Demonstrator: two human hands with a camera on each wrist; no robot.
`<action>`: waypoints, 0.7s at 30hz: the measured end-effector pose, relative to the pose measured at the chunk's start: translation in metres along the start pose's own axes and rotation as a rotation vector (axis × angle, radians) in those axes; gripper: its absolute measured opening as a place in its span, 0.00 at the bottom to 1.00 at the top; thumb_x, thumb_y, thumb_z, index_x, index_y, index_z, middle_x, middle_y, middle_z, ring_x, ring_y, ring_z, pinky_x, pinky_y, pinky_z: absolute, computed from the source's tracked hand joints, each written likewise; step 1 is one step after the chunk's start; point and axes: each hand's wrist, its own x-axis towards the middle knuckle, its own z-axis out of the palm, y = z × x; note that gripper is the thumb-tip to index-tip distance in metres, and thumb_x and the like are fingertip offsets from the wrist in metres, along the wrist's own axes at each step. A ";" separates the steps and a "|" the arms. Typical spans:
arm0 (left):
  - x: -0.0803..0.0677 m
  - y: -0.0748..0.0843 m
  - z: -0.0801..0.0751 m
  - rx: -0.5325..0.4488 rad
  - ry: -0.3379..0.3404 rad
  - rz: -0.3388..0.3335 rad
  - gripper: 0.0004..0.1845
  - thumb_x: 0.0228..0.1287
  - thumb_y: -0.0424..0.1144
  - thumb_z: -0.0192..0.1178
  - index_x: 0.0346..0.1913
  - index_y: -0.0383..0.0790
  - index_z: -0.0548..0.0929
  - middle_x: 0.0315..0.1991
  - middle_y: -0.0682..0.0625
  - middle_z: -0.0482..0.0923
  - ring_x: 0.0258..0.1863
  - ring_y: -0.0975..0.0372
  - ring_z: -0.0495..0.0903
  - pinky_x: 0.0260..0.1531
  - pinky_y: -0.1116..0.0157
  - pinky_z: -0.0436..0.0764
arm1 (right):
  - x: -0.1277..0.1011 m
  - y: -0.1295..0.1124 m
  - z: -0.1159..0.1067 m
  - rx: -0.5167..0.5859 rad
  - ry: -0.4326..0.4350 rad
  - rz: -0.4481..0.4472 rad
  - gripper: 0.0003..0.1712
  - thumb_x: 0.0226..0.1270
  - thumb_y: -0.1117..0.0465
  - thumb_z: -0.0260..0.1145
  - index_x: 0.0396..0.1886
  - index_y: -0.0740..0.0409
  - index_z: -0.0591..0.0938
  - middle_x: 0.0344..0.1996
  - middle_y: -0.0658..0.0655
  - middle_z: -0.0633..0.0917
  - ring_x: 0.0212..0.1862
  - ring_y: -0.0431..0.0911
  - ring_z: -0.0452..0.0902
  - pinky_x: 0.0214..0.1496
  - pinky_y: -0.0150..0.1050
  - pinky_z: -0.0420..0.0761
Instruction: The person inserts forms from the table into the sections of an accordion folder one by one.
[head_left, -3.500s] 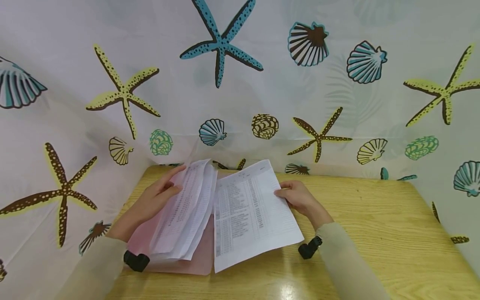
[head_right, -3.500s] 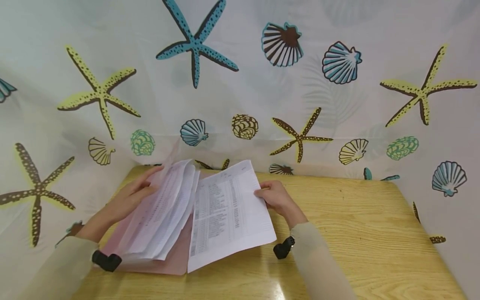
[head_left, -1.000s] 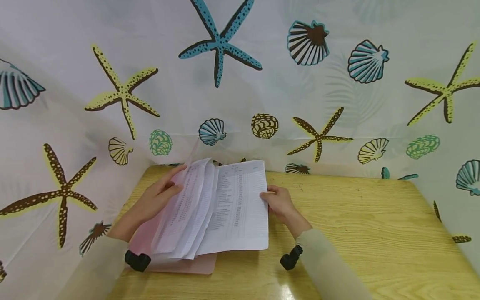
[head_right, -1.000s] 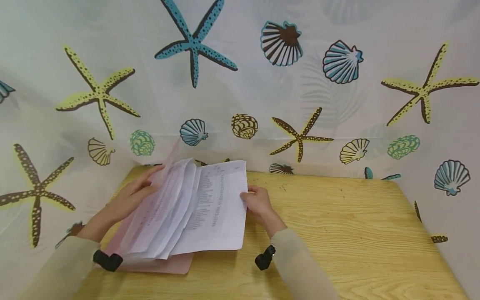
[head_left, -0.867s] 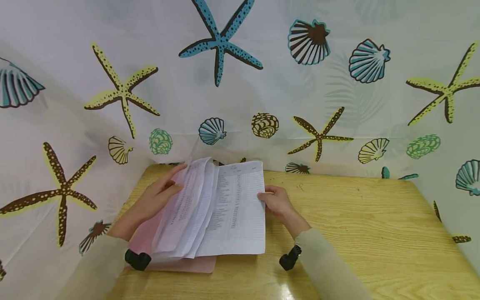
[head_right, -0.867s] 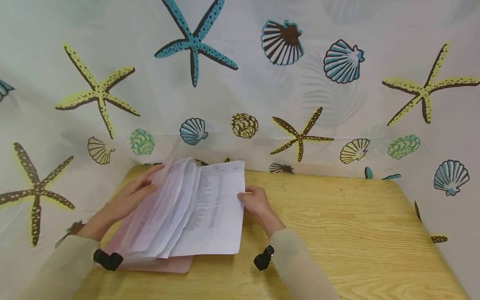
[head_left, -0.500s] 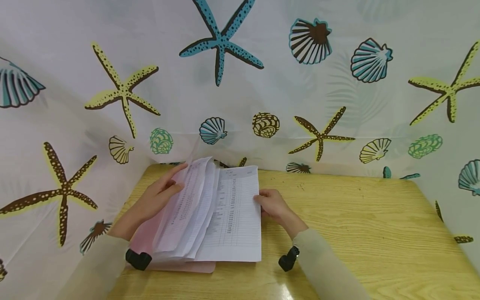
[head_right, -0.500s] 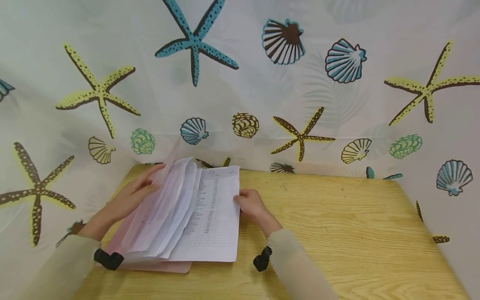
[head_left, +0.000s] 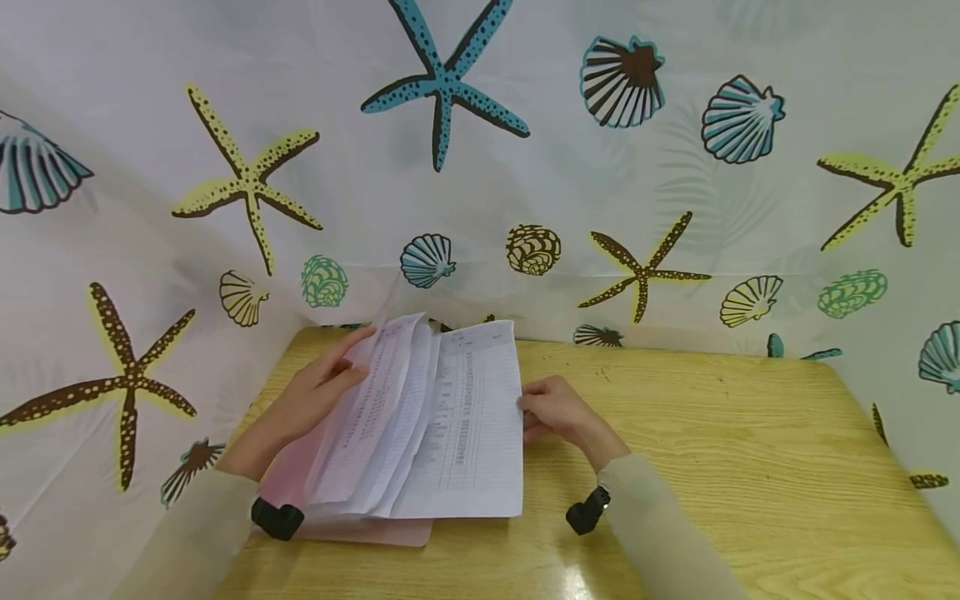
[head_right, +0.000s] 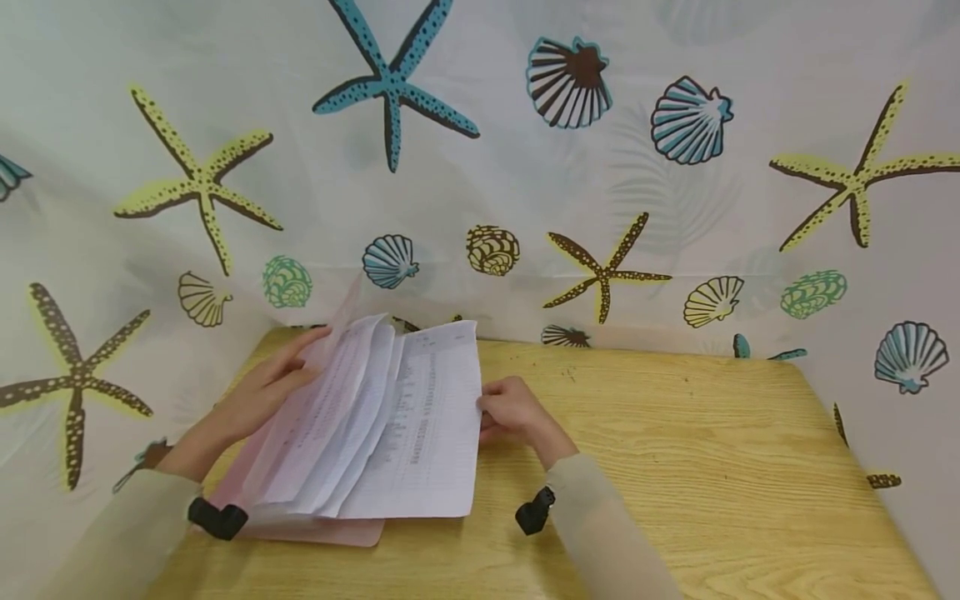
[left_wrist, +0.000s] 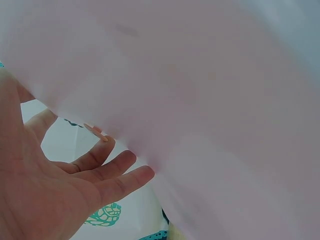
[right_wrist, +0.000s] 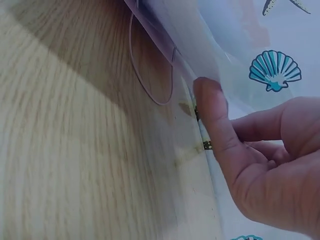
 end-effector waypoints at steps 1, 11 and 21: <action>0.000 0.000 0.000 -0.003 0.000 0.002 0.32 0.84 0.45 0.50 0.85 0.56 0.56 0.72 0.38 0.68 0.52 0.49 0.73 0.52 0.55 0.75 | 0.000 0.000 0.002 0.011 0.004 -0.007 0.20 0.79 0.69 0.55 0.63 0.78 0.79 0.40 0.67 0.90 0.31 0.45 0.87 0.39 0.46 0.90; 0.000 -0.001 0.000 -0.006 0.002 -0.005 0.32 0.84 0.45 0.50 0.85 0.58 0.56 0.70 0.38 0.69 0.53 0.49 0.72 0.52 0.55 0.75 | 0.006 -0.001 0.026 0.042 -0.022 0.000 0.20 0.79 0.70 0.56 0.63 0.77 0.79 0.38 0.66 0.90 0.28 0.45 0.87 0.38 0.46 0.90; 0.000 -0.001 -0.001 -0.010 0.000 -0.004 0.32 0.84 0.45 0.50 0.85 0.59 0.56 0.69 0.39 0.69 0.53 0.49 0.72 0.52 0.54 0.75 | 0.006 -0.003 0.041 0.077 -0.044 0.005 0.20 0.79 0.70 0.56 0.64 0.77 0.78 0.38 0.66 0.90 0.27 0.45 0.86 0.35 0.44 0.90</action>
